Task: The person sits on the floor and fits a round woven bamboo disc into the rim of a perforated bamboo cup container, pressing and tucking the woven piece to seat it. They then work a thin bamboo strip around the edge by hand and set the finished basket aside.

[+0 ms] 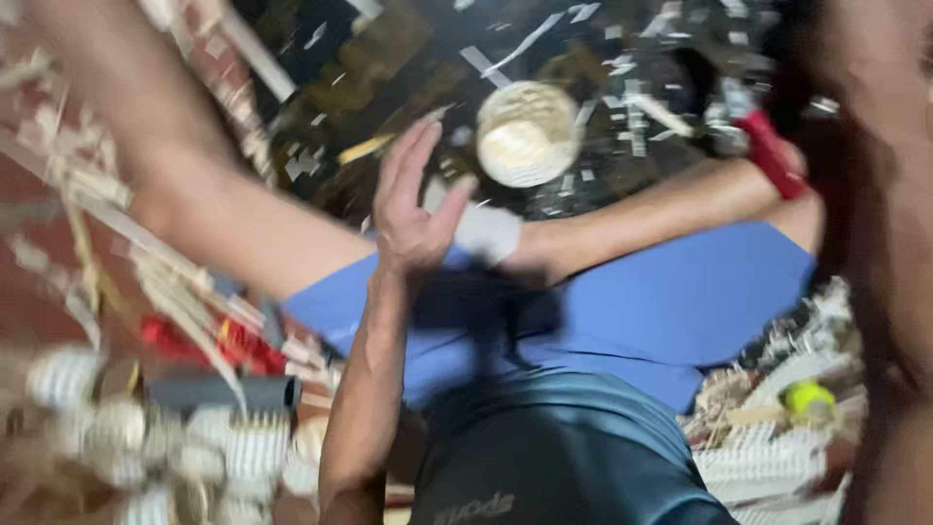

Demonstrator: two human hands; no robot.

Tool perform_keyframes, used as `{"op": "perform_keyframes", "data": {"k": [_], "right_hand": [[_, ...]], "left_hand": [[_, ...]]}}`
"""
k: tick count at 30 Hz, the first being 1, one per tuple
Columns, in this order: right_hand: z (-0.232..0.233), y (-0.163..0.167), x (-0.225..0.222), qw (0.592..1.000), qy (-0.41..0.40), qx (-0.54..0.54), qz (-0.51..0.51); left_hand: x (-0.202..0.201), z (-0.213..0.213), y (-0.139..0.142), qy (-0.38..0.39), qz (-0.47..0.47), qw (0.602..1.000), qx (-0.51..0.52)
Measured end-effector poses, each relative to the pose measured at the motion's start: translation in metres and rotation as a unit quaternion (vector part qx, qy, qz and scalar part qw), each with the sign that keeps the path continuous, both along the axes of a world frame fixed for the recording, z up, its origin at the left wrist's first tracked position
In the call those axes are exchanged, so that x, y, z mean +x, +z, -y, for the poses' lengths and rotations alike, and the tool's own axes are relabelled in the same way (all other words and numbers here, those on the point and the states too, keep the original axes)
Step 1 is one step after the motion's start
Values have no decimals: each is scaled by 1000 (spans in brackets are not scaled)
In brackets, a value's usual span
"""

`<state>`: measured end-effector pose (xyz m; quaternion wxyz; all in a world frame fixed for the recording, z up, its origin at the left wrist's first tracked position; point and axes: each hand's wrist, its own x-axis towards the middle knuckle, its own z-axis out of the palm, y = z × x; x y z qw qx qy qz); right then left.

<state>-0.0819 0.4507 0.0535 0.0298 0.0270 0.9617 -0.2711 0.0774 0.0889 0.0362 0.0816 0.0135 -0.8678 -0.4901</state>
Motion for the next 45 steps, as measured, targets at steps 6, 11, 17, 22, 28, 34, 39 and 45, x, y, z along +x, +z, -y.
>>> {"op": "perform_keyframes", "data": {"k": [6, 11, 17, 22, 28, 34, 39, 45], "right_hand": [[125, 5, 88, 934, 212, -287, 24], [191, -13, 67, 902, 271, -332, 47], [186, 14, 72, 882, 301, -358, 49], [153, 60, 78, 865, 316, -387, 39], [100, 99, 92, 838, 337, -425, 60], [95, 122, 87, 830, 354, -424, 83], [94, 122, 78, 825, 355, -429, 99], [88, 122, 63, 824, 351, -433, 107]], "left_hand": [[61, 164, 13, 390, -21, 918, -76], [99, 235, -20, 457, 162, 867, -116], [75, 233, -42, 388, 176, 871, -245], [57, 226, 3, 364, 113, 924, -13], [23, 103, 104, 20, 96, 953, 286], [-45, 39, 118, -340, 151, 888, 270], [-51, 28, 79, -335, 119, 885, 302], [49, 0, 25, -319, 289, 894, -126]]}}
